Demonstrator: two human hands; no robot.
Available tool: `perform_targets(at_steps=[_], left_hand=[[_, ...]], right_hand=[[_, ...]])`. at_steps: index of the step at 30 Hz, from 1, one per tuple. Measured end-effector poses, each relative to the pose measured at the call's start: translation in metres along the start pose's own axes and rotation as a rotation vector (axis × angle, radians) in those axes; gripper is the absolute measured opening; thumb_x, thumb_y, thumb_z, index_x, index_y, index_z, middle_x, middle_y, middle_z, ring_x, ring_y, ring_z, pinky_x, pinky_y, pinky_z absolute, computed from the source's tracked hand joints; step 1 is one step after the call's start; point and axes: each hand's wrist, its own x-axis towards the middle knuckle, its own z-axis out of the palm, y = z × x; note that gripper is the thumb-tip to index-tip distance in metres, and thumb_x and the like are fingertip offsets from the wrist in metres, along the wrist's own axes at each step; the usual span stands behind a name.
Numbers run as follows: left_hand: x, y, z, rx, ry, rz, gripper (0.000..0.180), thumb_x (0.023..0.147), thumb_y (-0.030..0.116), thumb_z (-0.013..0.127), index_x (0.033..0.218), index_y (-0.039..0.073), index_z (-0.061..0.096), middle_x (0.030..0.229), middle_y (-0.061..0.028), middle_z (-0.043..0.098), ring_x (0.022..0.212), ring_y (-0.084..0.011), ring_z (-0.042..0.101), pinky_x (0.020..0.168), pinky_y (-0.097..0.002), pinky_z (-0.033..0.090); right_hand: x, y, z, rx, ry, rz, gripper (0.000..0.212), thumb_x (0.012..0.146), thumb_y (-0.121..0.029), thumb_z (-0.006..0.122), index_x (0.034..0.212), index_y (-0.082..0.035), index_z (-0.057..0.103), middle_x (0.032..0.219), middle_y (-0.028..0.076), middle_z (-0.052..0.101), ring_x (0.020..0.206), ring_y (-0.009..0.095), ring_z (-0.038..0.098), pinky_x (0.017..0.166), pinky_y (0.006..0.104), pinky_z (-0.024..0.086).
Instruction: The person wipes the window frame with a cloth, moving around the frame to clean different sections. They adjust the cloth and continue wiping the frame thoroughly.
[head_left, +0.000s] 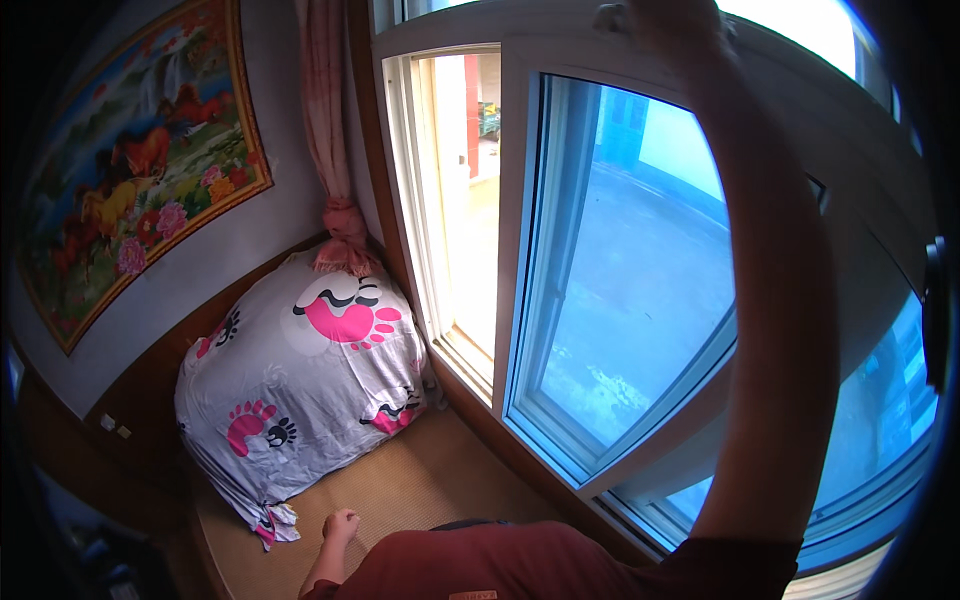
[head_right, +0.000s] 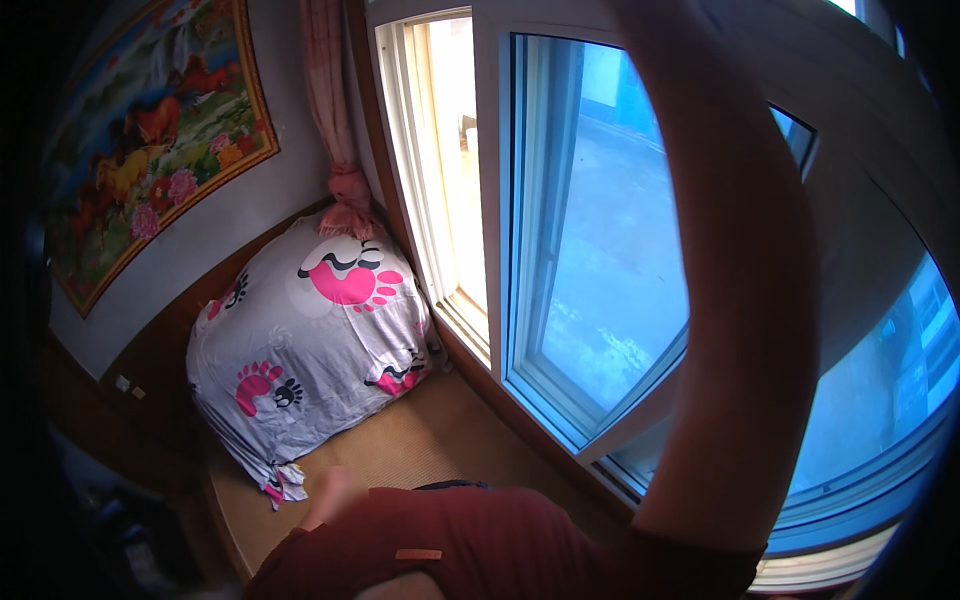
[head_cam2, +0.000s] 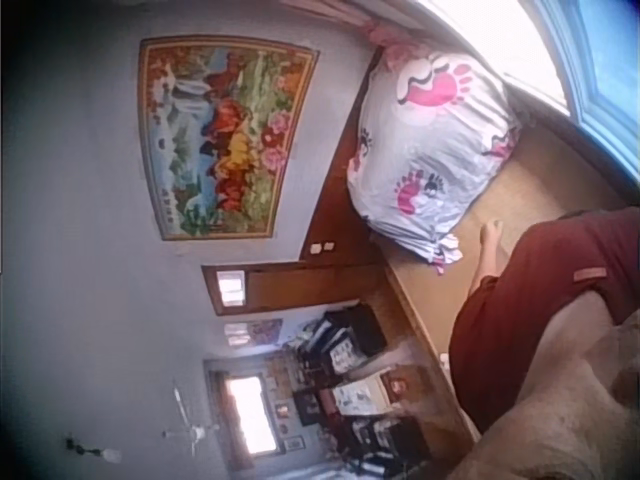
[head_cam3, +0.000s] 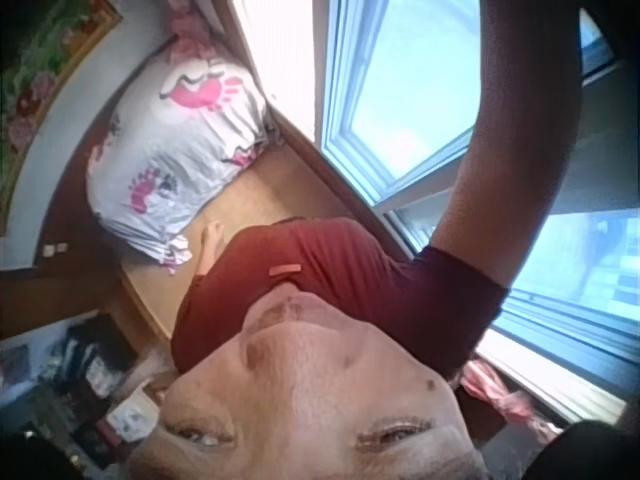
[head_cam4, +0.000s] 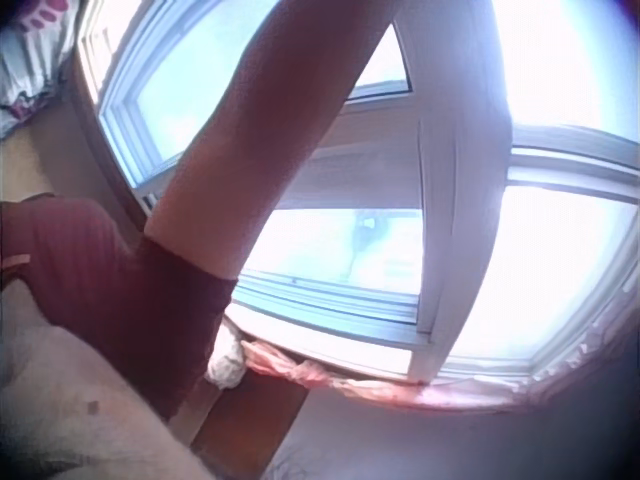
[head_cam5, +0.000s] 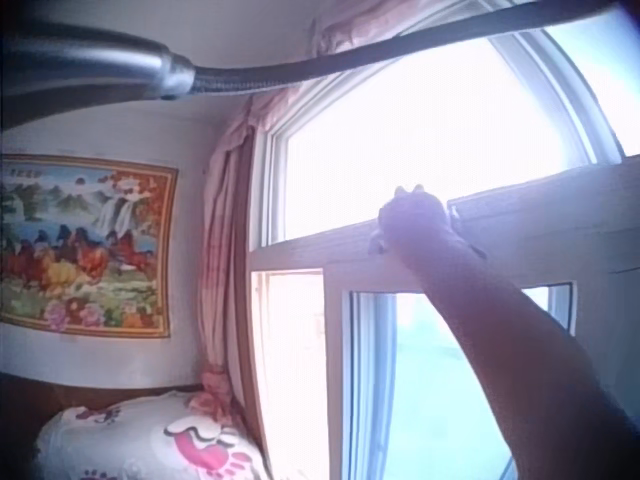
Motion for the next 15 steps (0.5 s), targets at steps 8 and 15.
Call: perform_targets(at_steps=[8, 15], left_hand=[[0.065, -0.018, 0.05, -0.273, -0.042, 0.26, 0.031, 0.077, 0.034, 0.062, 0.103, 0.017, 0.068, 0.096, -0.0078, 0.068, 0.089, -0.0242, 0.065, 0.078, -0.0361, 0.051], [0.068, -0.023, 0.001, 0.09, -0.155, -0.052, 0.029, 0.074, 0.034, 0.06, 0.096, 0.018, 0.07, 0.095, -0.0062, 0.068, 0.088, -0.0259, 0.065, 0.077, -0.0372, 0.051]], right_hand=[[0.035, -0.07, 0.01, -0.025, -0.16, -0.068, 0.029, 0.082, -0.029, 0.06, 0.102, -0.009, 0.068, 0.114, 0.012, 0.061, 0.106, 0.027, 0.058, 0.083, 0.0368, 0.051], [0.053, -0.134, 0.049, 0.144, -0.17, -0.083, 0.028, 0.081, -0.028, 0.06, 0.097, -0.006, 0.068, 0.106, 0.015, 0.062, 0.1, 0.027, 0.06, 0.079, 0.0355, 0.052]])
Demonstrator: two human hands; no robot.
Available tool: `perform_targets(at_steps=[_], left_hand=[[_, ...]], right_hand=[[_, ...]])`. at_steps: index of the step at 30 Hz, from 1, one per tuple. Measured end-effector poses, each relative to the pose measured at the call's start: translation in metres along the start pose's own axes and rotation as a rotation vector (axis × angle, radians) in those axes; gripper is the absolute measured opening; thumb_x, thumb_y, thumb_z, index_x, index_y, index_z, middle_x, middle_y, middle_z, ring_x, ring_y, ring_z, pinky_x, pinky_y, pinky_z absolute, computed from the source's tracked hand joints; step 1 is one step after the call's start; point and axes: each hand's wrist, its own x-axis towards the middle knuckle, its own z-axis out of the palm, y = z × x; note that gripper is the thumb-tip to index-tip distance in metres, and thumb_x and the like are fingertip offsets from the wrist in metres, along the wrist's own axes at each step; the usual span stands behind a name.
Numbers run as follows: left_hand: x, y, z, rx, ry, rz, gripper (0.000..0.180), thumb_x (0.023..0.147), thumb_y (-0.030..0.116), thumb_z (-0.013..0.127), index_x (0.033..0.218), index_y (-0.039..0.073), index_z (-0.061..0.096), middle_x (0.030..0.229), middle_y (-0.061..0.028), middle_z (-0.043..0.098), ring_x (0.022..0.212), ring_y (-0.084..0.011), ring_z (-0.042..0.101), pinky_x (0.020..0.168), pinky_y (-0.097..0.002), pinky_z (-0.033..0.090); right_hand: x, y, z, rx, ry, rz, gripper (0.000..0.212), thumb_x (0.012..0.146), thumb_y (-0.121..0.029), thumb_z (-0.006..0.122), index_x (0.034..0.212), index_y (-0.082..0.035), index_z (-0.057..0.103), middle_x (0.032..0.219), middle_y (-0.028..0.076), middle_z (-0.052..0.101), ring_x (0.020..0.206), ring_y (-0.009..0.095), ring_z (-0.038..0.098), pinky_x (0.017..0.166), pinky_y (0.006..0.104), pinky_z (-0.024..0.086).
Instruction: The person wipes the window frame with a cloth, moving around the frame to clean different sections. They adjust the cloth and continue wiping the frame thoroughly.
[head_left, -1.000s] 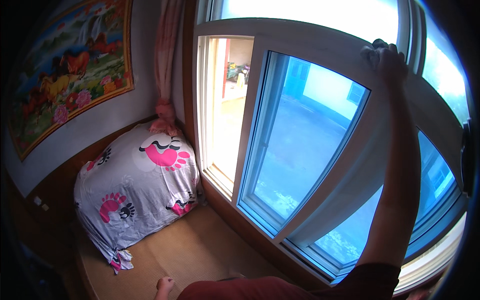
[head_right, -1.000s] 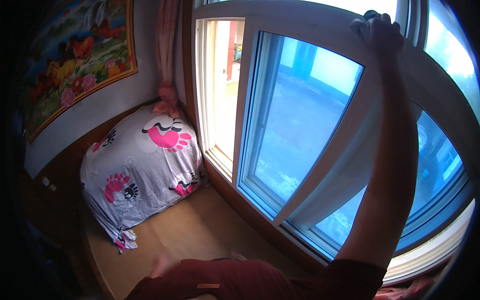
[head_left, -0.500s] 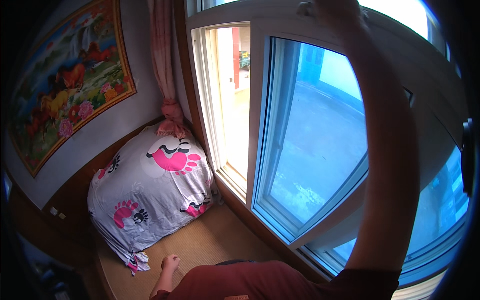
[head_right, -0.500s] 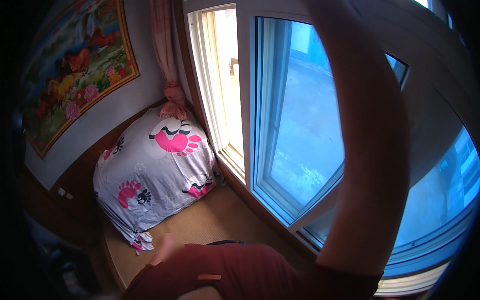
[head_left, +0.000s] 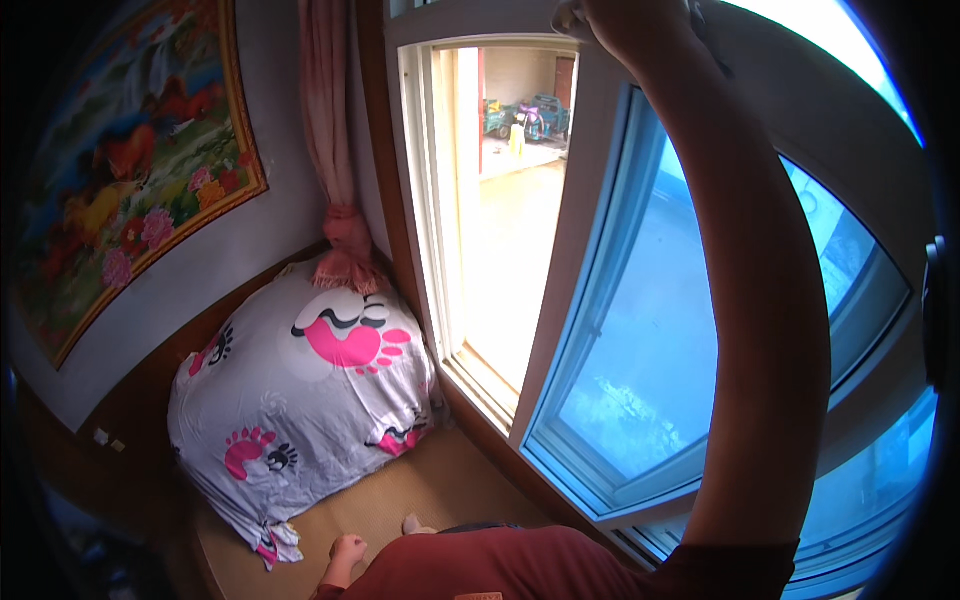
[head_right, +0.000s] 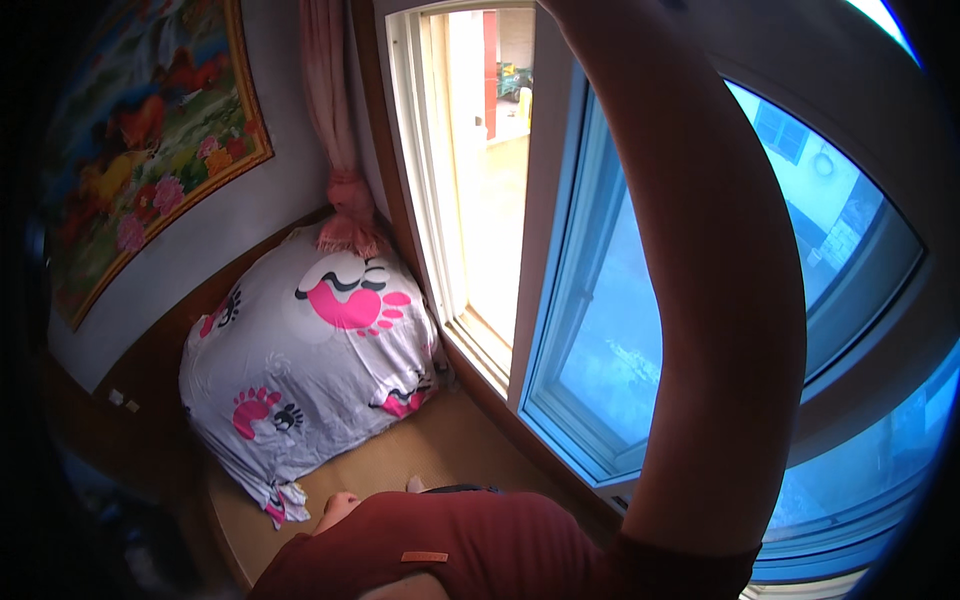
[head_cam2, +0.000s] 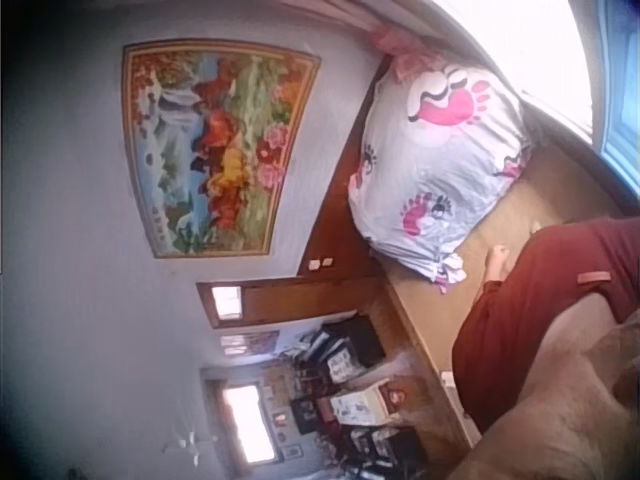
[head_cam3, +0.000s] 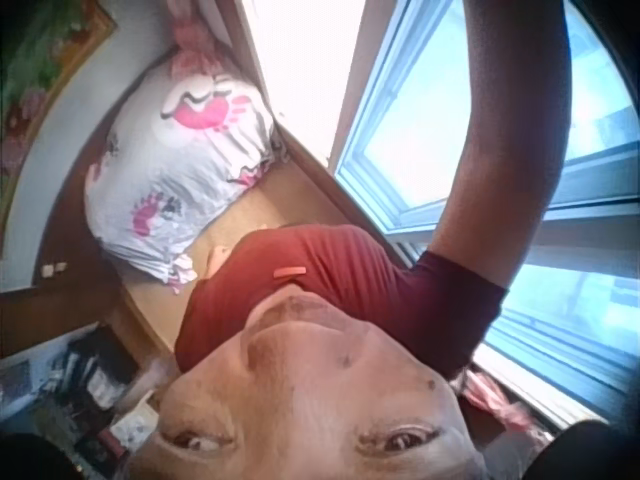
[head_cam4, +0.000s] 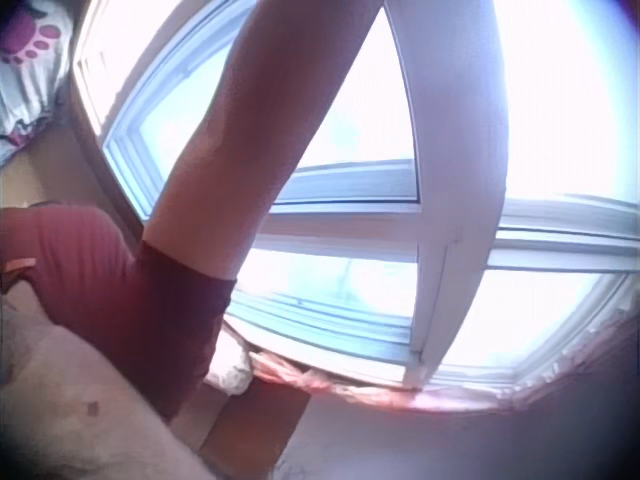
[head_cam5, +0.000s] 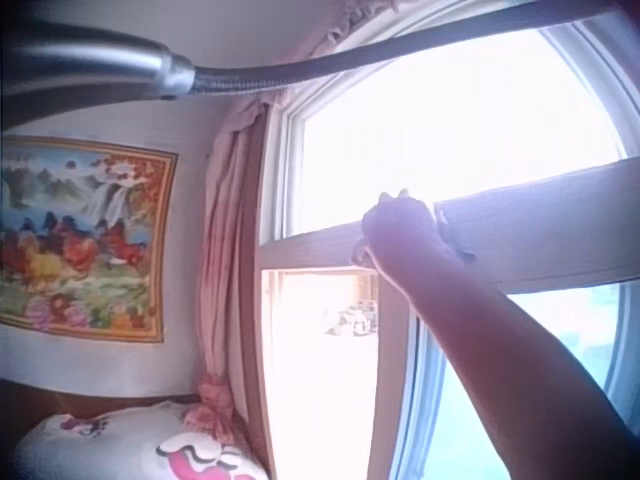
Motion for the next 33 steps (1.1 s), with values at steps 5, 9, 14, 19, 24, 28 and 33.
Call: perform_targets(at_steps=[5, 9, 14, 19, 24, 28, 33], left_hand=[[0.093, -0.007, -0.044, -0.05, 0.058, 0.065, 0.029, 0.075, 0.031, 0.059, 0.099, 0.016, 0.068, 0.095, -0.0097, 0.067, 0.089, -0.028, 0.064, 0.078, -0.0401, 0.05], [0.159, 0.023, -0.095, -0.299, 0.151, 0.24, 0.03, 0.074, 0.028, 0.067, 0.096, 0.009, 0.07, 0.091, -0.0125, 0.069, 0.086, -0.0254, 0.066, 0.078, -0.0361, 0.051], [0.207, 0.015, -0.124, -0.27, 0.209, 0.426, 0.03, 0.076, 0.026, 0.064, 0.098, 0.007, 0.068, 0.087, -0.0131, 0.069, 0.082, -0.0261, 0.067, 0.075, -0.0358, 0.051], [0.245, 0.023, -0.151, -0.321, 0.189, 0.415, 0.029, 0.077, 0.026, 0.063, 0.099, 0.007, 0.068, 0.085, -0.0126, 0.069, 0.08, -0.026, 0.067, 0.073, -0.0352, 0.051], [0.272, 0.062, -0.167, -0.361, 0.185, 0.513, 0.023, 0.078, 0.019, 0.062, 0.096, 0.006, 0.065, 0.083, -0.0118, 0.066, 0.077, -0.0263, 0.064, 0.07, -0.0356, 0.051], [0.274, 0.072, -0.174, -0.354, 0.205, 0.594, 0.011, 0.08, 0.006, 0.059, 0.091, 0.005, 0.061, 0.079, -0.0122, 0.061, 0.074, -0.028, 0.06, 0.067, -0.0366, 0.049], [0.297, 0.081, -0.203, -0.126, 0.255, 0.672, 0.014, 0.085, 0.016, 0.054, 0.09, 0.005, 0.06, 0.08, -0.0148, 0.062, 0.074, -0.0337, 0.061, 0.064, -0.0434, 0.049]], right_hand=[[0.043, -0.029, 0.026, -0.091, 0.113, 0.04, 0.033, 0.08, -0.033, 0.064, 0.1, -0.006, 0.066, 0.102, 0.013, 0.062, 0.095, 0.027, 0.061, 0.077, 0.037, 0.053], [0.078, -0.045, 0.062, -0.187, 0.196, 0.034, 0.038, 0.078, -0.041, 0.067, 0.094, -0.006, 0.066, 0.099, 0.012, 0.062, 0.091, 0.029, 0.062, 0.075, 0.0391, 0.053], [0.117, -0.103, 0.08, -0.141, 0.207, 0.036, 0.037, 0.078, -0.038, 0.067, 0.097, -0.006, 0.066, 0.102, 0.012, 0.062, 0.092, 0.028, 0.062, 0.075, 0.0376, 0.053], [0.141, -0.138, 0.1, -0.121, 0.233, 0.023, 0.036, 0.078, -0.036, 0.066, 0.1, -0.007, 0.065, 0.104, 0.013, 0.061, 0.094, 0.027, 0.062, 0.076, 0.036, 0.053], [0.155, -0.153, 0.113, -0.104, 0.285, -0.01, 0.036, 0.079, -0.033, 0.066, 0.103, -0.007, 0.064, 0.107, 0.013, 0.06, 0.096, 0.026, 0.062, 0.076, 0.0344, 0.053], [0.18, -0.183, 0.146, -0.07, 0.389, -0.089, 0.033, 0.077, -0.029, 0.068, 0.102, -0.007, 0.064, 0.103, 0.012, 0.061, 0.094, 0.024, 0.062, 0.075, 0.0317, 0.053], [0.214, -0.225, 0.166, 0.178, 0.467, -0.125, 0.027, 0.072, -0.023, 0.069, 0.094, -0.008, 0.064, 0.09, 0.008, 0.062, 0.09, 0.024, 0.063, 0.072, 0.0305, 0.053]])
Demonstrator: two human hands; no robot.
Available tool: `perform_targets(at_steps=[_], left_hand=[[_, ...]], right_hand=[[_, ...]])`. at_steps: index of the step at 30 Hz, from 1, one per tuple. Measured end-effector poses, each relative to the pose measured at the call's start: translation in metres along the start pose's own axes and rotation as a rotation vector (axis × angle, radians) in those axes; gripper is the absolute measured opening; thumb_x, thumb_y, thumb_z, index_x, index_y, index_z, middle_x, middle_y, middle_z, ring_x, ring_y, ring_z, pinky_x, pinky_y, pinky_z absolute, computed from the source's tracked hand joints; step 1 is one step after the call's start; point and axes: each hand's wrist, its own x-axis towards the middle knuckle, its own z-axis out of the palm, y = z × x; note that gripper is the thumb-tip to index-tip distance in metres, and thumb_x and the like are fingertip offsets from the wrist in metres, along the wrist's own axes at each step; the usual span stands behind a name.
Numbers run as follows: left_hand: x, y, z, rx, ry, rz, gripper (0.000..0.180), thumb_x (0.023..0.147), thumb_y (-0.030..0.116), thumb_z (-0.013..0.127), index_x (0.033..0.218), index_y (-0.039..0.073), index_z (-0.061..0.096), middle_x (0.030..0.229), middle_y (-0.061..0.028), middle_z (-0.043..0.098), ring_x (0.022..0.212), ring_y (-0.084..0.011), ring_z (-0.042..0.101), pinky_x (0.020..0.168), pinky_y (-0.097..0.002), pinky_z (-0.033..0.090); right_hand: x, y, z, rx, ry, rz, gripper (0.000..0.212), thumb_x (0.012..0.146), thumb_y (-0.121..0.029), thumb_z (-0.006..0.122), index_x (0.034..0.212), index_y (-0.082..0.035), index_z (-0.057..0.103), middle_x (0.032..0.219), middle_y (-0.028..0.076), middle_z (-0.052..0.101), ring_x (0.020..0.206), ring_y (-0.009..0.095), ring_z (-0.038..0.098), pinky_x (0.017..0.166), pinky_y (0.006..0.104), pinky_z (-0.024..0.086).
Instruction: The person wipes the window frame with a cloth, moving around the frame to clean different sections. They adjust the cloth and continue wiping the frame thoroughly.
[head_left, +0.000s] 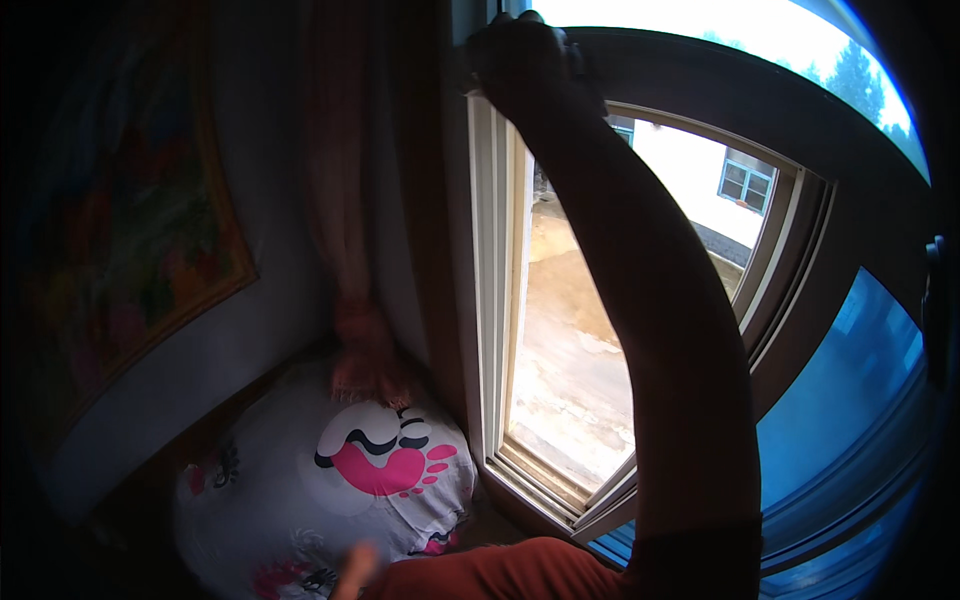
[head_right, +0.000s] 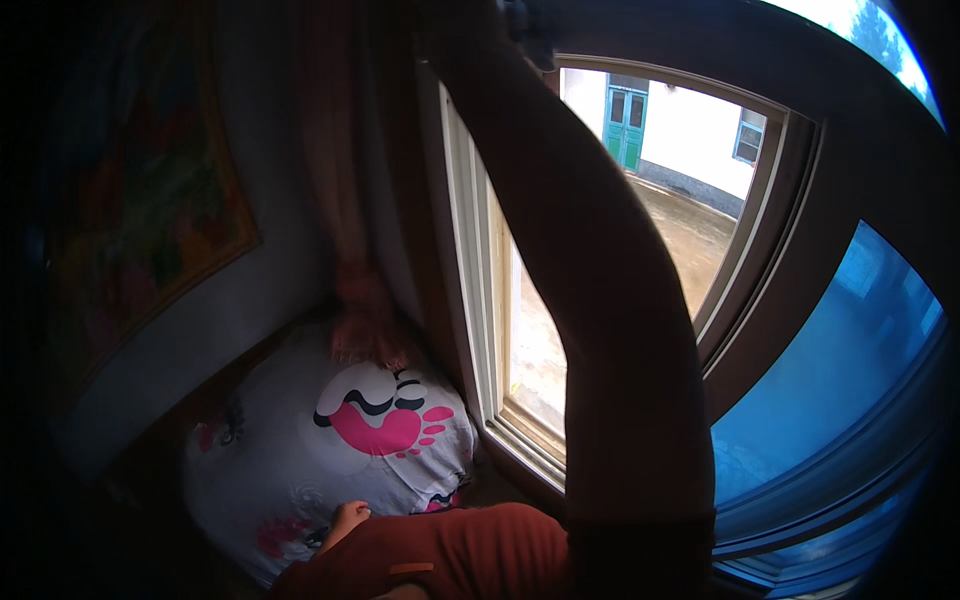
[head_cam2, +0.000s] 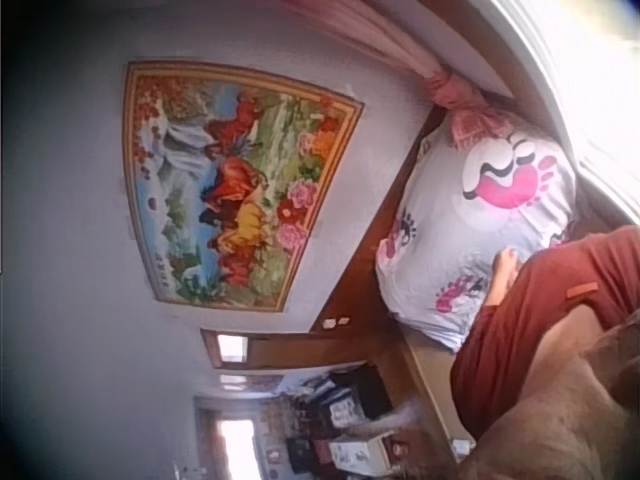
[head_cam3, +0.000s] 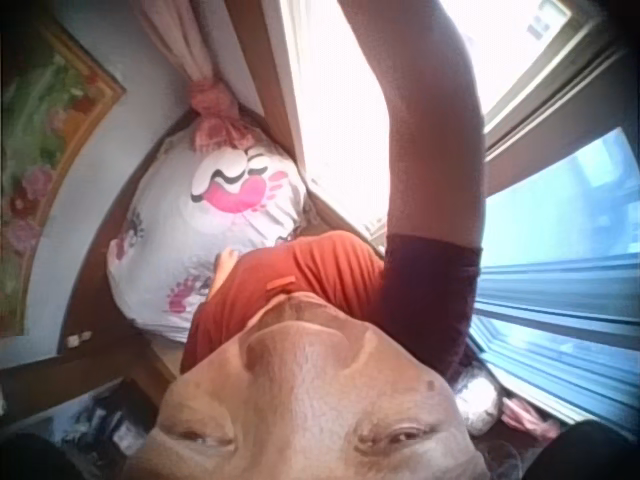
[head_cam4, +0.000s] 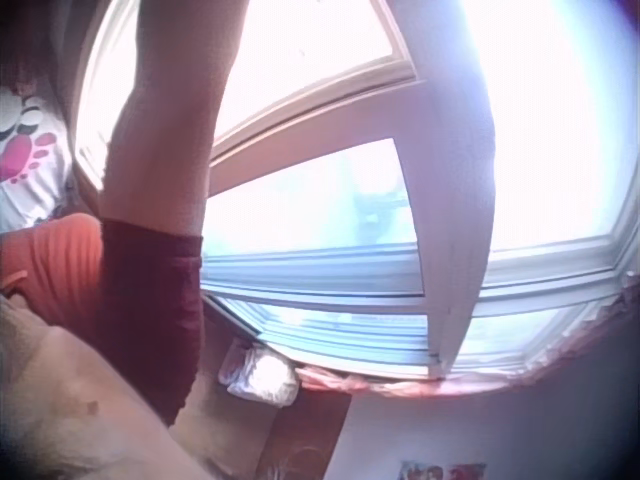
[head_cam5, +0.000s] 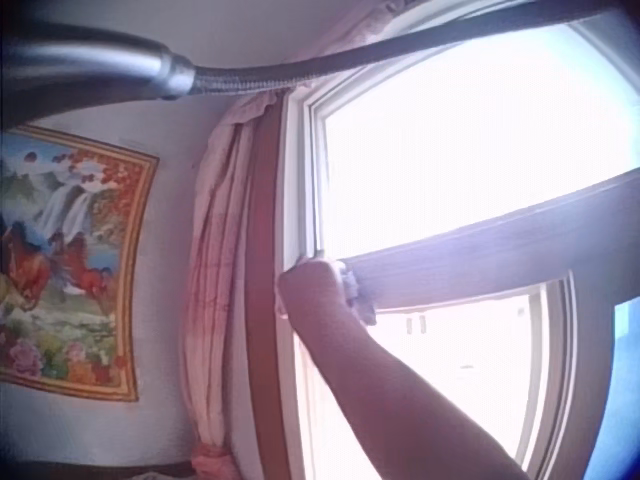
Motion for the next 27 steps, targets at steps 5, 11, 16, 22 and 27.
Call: perform_targets(at_steps=[5, 11, 16, 22, 27], left_hand=[[0.05, 0.022, -0.005, -0.03, 0.063, -0.199, 0.03, 0.077, 0.026, 0.065, 0.1, 0.007, 0.067, 0.085, -0.0134, 0.069, 0.08, -0.0271, 0.067, 0.073, -0.0355, 0.052], [0.091, 0.074, -0.006, 0.004, 0.062, -0.013, 0.029, 0.078, 0.026, 0.065, 0.1, 0.007, 0.066, 0.086, -0.0138, 0.068, 0.08, -0.0268, 0.067, 0.072, -0.0357, 0.052], [0.153, 0.148, -0.017, -0.177, -0.06, 0.136, 0.026, 0.084, 0.024, 0.059, 0.102, 0.006, 0.064, 0.084, -0.0137, 0.067, 0.077, -0.0294, 0.066, 0.068, -0.0378, 0.051], [0.192, 0.206, -0.03, -0.429, -0.043, 0.266, 0.023, 0.083, 0.015, 0.06, 0.102, 0.004, 0.064, 0.092, -0.0142, 0.067, 0.08, -0.0271, 0.066, 0.069, -0.0334, 0.051], [0.223, 0.245, -0.055, -0.404, -0.054, 0.514, 0.021, 0.083, 0.011, 0.058, 0.102, 0.003, 0.064, 0.094, -0.0137, 0.067, 0.083, -0.0259, 0.066, 0.071, -0.0319, 0.051]], right_hand=[[0.002, -0.02, 0.006, 0.097, 0.036, 0.036, 0.028, 0.072, -0.025, 0.069, 0.094, -0.008, 0.065, 0.091, 0.008, 0.062, 0.091, 0.024, 0.063, 0.072, 0.0315, 0.053], [0.002, -0.03, 0.017, 0.164, 0.04, 0.043, 0.029, 0.072, -0.027, 0.069, 0.095, -0.008, 0.065, 0.092, 0.008, 0.062, 0.091, 0.025, 0.062, 0.073, 0.0327, 0.053], [-0.004, -0.014, 0.011, 0.122, -0.001, 0.049, 0.031, 0.073, -0.029, 0.068, 0.095, -0.008, 0.065, 0.094, 0.008, 0.062, 0.091, 0.025, 0.062, 0.073, 0.0336, 0.053], [0.007, -0.042, 0.038, 0.163, -0.078, 0.045, 0.032, 0.073, -0.031, 0.068, 0.096, -0.009, 0.065, 0.095, 0.007, 0.061, 0.092, 0.026, 0.062, 0.073, 0.0348, 0.053], [0.014, -0.042, 0.027, 0.061, -0.207, 0.118, 0.033, 0.073, -0.033, 0.067, 0.096, -0.009, 0.066, 0.096, 0.007, 0.061, 0.092, 0.027, 0.062, 0.074, 0.0358, 0.053]])
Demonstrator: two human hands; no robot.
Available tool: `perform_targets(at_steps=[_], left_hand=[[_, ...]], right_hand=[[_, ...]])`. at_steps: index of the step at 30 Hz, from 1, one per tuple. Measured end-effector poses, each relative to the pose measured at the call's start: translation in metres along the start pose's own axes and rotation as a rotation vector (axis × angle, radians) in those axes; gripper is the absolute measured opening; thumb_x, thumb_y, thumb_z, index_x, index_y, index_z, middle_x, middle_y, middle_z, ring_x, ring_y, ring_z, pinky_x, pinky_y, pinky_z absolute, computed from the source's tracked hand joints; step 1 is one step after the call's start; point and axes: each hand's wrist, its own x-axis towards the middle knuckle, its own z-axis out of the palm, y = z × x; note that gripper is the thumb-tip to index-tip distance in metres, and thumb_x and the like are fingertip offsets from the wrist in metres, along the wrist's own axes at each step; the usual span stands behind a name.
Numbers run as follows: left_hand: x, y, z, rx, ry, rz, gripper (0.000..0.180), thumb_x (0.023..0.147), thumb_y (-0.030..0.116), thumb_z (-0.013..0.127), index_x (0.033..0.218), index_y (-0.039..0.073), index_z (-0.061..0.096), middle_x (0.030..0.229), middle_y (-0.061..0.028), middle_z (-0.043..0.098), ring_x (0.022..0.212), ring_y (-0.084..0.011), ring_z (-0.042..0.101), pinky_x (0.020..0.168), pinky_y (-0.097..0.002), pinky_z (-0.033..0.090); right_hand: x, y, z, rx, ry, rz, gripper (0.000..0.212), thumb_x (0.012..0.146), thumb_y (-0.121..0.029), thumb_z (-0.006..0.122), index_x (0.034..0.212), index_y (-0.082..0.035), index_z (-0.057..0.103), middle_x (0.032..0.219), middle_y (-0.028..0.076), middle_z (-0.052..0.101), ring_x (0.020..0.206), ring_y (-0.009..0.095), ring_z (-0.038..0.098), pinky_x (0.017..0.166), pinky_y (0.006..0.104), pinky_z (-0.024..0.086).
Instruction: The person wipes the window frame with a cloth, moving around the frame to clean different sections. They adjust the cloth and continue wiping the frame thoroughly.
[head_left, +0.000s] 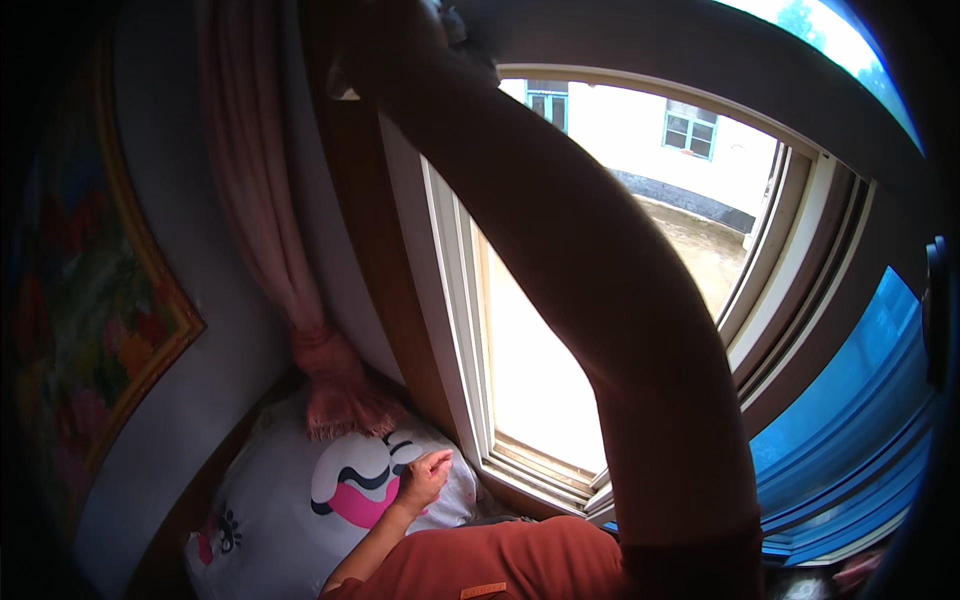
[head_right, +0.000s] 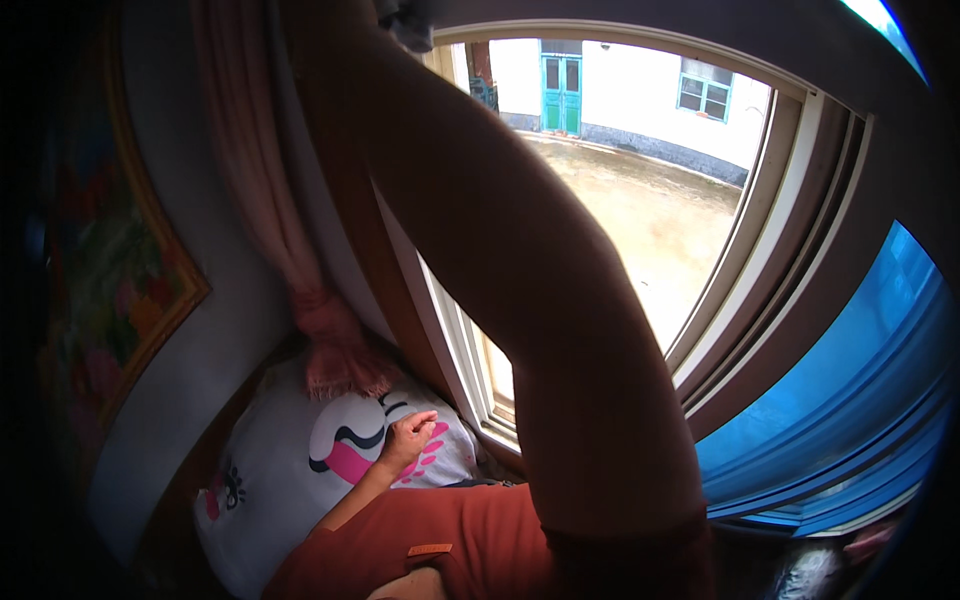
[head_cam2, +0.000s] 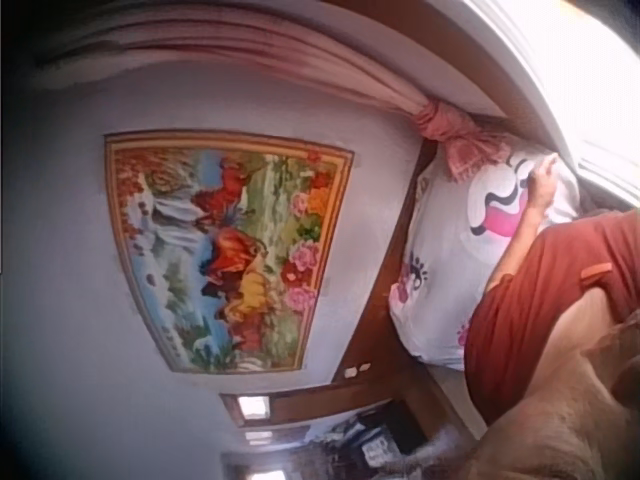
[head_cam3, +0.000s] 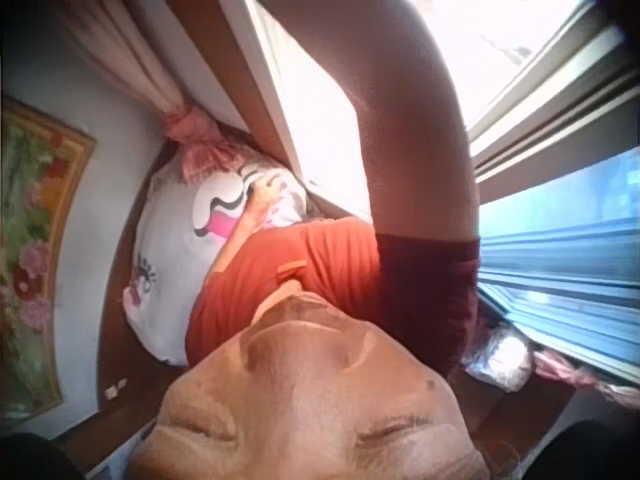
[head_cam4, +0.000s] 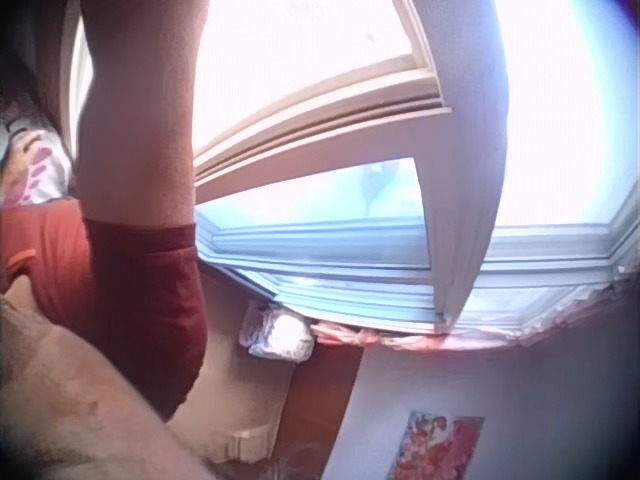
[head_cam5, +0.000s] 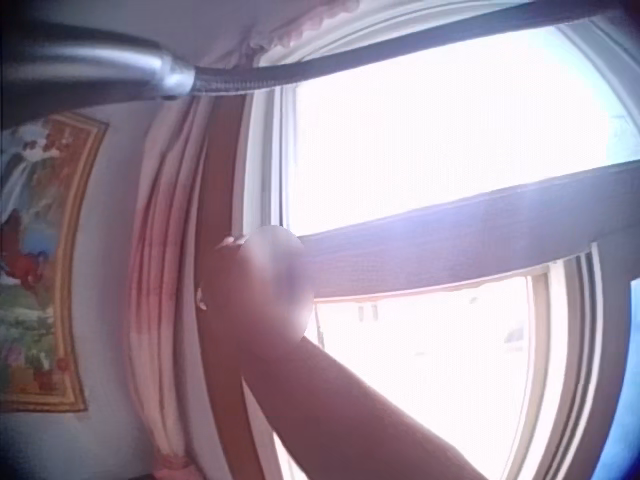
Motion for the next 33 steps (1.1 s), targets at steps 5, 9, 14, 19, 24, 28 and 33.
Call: perform_targets(at_steps=[5, 9, 14, 19, 24, 28, 33], left_hand=[[0.013, -0.001, -0.022, -0.064, 0.01, 0.098, 0.022, 0.083, 0.009, 0.058, 0.103, 0.002, 0.064, 0.095, -0.0128, 0.067, 0.082, -0.0231, 0.066, 0.073, -0.0307, 0.052], [0.016, -0.007, -0.042, -0.07, 0.03, 0.122, 0.023, 0.083, 0.007, 0.06, 0.104, 0.001, 0.064, 0.094, -0.0122, 0.067, 0.083, -0.0206, 0.067, 0.072, -0.0289, 0.053], [0.033, -0.014, -0.047, -0.238, 0.03, 0.056, 0.023, 0.085, 0.006, 0.059, 0.107, 0.0, 0.063, 0.097, -0.0095, 0.068, 0.083, -0.0141, 0.065, 0.075, -0.027, 0.051], [0.082, 0.031, -0.039, -0.564, -0.026, 0.183, 0.027, 0.087, 0.004, 0.059, 0.113, -0.003, 0.058, 0.099, -0.0081, 0.065, 0.089, -0.0137, 0.061, 0.082, -0.0247, 0.049], [0.137, 0.104, -0.026, -0.359, -0.076, 0.542, 0.037, 0.089, 0.005, 0.051, 0.126, 0.0, 0.05, 0.118, -0.0137, 0.056, 0.103, -0.0216, 0.058, 0.087, -0.031, 0.048], [0.166, 0.148, 0.02, -0.589, -0.299, 0.543, 0.038, 0.091, 0.005, 0.047, 0.128, -0.004, 0.045, 0.123, -0.0178, 0.054, 0.11, -0.0263, 0.056, 0.093, -0.0343, 0.045], [0.179, 0.228, 0.099, -1.031, -0.782, 0.395, 0.042, 0.098, 0.023, 0.041, 0.13, -0.005, 0.044, 0.121, -0.0143, 0.056, 0.11, -0.0173, 0.052, 0.093, -0.0289, 0.04]], right_hand=[[0.037, -0.026, 0.014, -0.117, -0.128, 0.062, 0.042, 0.076, -0.046, 0.068, 0.101, -0.012, 0.066, 0.107, 0.008, 0.059, 0.098, 0.027, 0.06, 0.077, 0.037, 0.052], [0.033, -0.012, 0.05, 0.073, 0.09, 0.106, 0.042, 0.072, -0.043, 0.071, 0.101, -0.013, 0.067, 0.103, 0.007, 0.059, 0.093, 0.027, 0.061, 0.075, 0.0356, 0.052], [-0.029, -0.009, 0.046, 0.731, 0.274, 0.208, 0.032, 0.066, -0.012, 0.07, 0.096, -0.003, 0.066, 0.099, 0.011, 0.061, 0.087, 0.023, 0.064, 0.074, 0.0305, 0.051], [-0.167, 0.007, 0.05, 1.361, 0.321, 0.485, 0.026, 0.072, -0.003, 0.059, 0.097, 0.002, 0.062, 0.095, 0.011, 0.064, 0.082, 0.011, 0.061, 0.068, 0.0254, 0.05], [-0.281, 0.053, 0.026, 1.761, 0.56, 0.862, 0.019, 0.083, -0.005, 0.058, 0.101, -0.004, 0.061, 0.087, 0.004, 0.065, 0.076, 0.011, 0.063, 0.068, 0.0253, 0.052], [-0.324, 0.059, -0.004, 1.689, 0.65, 0.973, 0.017, 0.089, -0.01, 0.058, 0.104, -0.005, 0.062, 0.09, 0.005, 0.066, 0.078, 0.013, 0.064, 0.068, 0.0252, 0.052], [-0.372, 0.038, -0.033, 1.582, 0.665, 1.067, 0.017, 0.088, -0.009, 0.059, 0.104, -0.005, 0.062, 0.092, 0.005, 0.066, 0.081, 0.012, 0.064, 0.07, 0.0258, 0.053]])
